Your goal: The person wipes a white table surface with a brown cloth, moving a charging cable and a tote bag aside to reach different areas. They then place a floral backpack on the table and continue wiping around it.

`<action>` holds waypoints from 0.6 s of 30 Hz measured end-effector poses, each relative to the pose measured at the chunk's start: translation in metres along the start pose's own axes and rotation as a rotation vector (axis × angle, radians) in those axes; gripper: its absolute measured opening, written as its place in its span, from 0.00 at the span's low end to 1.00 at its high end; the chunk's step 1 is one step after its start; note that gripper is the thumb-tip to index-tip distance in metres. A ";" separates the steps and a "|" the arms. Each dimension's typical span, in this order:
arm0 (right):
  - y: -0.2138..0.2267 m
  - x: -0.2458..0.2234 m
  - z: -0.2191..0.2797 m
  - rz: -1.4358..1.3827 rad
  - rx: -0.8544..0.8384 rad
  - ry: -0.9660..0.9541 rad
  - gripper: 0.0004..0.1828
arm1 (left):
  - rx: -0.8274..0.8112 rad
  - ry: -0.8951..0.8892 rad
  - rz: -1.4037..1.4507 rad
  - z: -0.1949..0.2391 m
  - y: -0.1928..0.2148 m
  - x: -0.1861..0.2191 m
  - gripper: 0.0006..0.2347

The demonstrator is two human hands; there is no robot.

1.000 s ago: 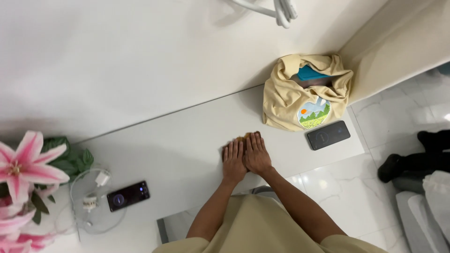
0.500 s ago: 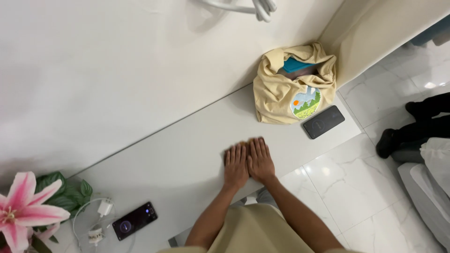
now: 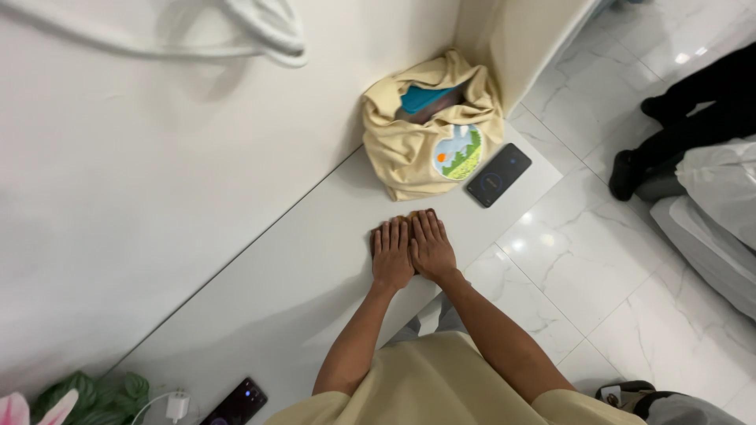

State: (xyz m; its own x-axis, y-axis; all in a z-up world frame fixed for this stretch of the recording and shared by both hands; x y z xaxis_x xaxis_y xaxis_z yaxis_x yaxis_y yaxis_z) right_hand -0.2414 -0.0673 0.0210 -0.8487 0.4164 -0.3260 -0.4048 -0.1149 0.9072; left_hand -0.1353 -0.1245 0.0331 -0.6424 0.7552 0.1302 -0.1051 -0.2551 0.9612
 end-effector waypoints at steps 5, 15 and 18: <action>0.012 0.039 -0.001 0.011 -0.012 0.108 0.32 | -0.095 0.024 0.050 -0.022 0.022 0.037 0.33; 0.012 0.078 0.059 0.046 0.020 0.223 0.34 | -0.053 -0.046 -0.031 0.005 -0.005 0.084 0.28; 0.017 0.079 0.059 0.055 -0.024 0.214 0.36 | -0.121 -0.093 0.062 0.008 0.003 0.066 0.26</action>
State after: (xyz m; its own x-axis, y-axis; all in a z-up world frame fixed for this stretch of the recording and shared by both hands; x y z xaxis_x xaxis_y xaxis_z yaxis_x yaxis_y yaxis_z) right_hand -0.2950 0.0171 0.0260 -0.9217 0.2086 -0.3271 -0.3613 -0.1544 0.9196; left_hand -0.1723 -0.0706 0.0463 -0.5778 0.7871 0.2159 -0.1619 -0.3698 0.9149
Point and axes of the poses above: each hand's wrist, its own z-axis away from the middle knuckle, its own y-axis out of the back of the hand, x = y × z, the point moved 3 cm from there along -z, towards the middle knuckle, and after that the axes turned 8 degrees about -z, right-handed, at the moved point
